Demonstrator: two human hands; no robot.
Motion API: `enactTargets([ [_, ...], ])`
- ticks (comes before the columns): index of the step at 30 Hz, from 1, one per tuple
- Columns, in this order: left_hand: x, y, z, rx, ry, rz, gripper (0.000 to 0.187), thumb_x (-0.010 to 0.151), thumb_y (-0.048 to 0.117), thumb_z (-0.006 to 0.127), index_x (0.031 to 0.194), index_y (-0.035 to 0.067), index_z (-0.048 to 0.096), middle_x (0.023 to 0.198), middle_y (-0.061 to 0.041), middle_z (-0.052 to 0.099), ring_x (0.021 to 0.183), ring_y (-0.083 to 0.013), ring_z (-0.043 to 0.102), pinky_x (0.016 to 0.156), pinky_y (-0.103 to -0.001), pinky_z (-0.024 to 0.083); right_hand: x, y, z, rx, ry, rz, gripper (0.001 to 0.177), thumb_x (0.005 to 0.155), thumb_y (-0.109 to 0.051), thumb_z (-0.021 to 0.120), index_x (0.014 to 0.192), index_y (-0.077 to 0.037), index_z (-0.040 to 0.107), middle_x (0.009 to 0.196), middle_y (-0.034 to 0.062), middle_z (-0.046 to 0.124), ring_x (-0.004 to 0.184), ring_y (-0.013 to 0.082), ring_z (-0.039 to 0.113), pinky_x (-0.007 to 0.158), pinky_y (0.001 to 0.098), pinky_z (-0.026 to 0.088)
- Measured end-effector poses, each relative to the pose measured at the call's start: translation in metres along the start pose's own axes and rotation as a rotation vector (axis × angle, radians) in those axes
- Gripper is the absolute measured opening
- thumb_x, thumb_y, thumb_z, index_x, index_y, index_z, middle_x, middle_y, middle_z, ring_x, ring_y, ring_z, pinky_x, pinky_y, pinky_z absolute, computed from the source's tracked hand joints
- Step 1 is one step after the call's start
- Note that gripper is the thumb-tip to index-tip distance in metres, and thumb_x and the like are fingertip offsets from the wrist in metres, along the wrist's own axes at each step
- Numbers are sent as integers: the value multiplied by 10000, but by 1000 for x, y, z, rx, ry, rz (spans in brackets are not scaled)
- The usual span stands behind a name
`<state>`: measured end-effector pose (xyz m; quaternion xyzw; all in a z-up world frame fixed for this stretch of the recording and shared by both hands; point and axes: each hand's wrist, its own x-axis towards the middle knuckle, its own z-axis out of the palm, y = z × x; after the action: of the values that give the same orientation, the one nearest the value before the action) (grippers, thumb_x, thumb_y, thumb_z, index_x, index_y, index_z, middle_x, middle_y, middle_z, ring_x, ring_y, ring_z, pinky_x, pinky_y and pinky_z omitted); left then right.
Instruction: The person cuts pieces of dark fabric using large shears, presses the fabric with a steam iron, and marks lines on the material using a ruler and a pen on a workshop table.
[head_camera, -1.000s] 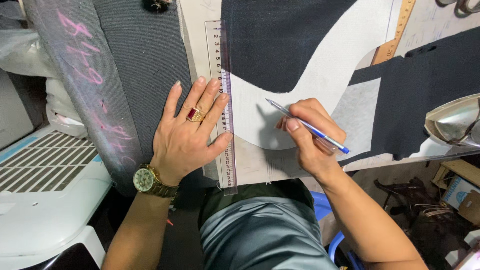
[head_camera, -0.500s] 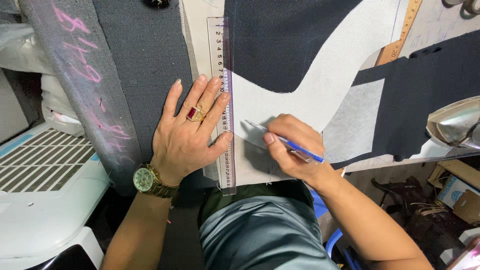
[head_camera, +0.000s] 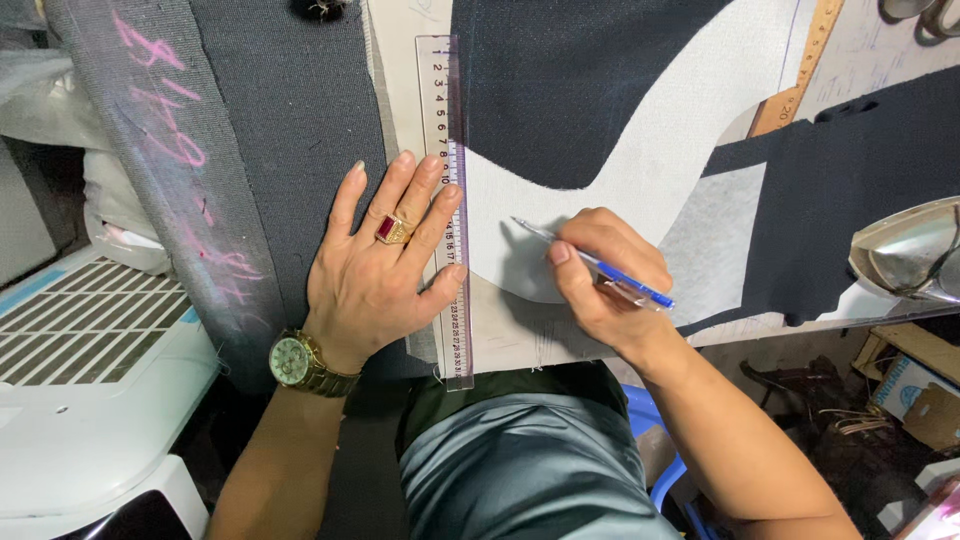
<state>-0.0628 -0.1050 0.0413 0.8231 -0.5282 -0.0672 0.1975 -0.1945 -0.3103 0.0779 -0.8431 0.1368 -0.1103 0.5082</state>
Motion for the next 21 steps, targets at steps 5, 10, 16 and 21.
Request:
enactTargets([
  [5, 0, 0, 0, 5, -15, -3, 582, 939, 399, 704, 1421, 76, 659, 1541, -150, 542, 1436, -337, 497, 1178, -575, 340, 1, 4, -7, -13, 113, 69, 134, 1019, -57, 605, 925, 36, 627, 778, 142, 636, 692, 247, 577, 686, 344, 458],
  [10, 0, 0, 1, 13, -23, -9, 585, 971, 414, 675, 1448, 77, 645, 1562, -138, 517, 1447, -331, 491, 1196, -568, 323, 6, 6, -14, -39, 150, 107, 141, 1027, -24, 603, 952, 89, 644, 786, 178, 628, 741, 257, 573, 722, 343, 454],
  [16, 0, 0, 0, 27, -30, -9, 594, 967, 429, 671, 1449, 83, 645, 1563, -135, 518, 1448, -322, 490, 1192, -558, 328, 2, 12, -15, 59, 191, 150, 175, 1024, -69, 615, 1026, 106, 626, 839, 227, 591, 694, 285, 642, 698, 338, 502],
  [21, 0, 0, 2, 29, -25, -12, 592, 967, 430, 673, 1450, 89, 644, 1565, -136, 516, 1452, -321, 484, 1194, -558, 318, 5, 7, -16, 107, 130, 150, 156, 1025, -58, 610, 1023, 98, 618, 856, 226, 634, 726, 275, 669, 720, 323, 529],
])
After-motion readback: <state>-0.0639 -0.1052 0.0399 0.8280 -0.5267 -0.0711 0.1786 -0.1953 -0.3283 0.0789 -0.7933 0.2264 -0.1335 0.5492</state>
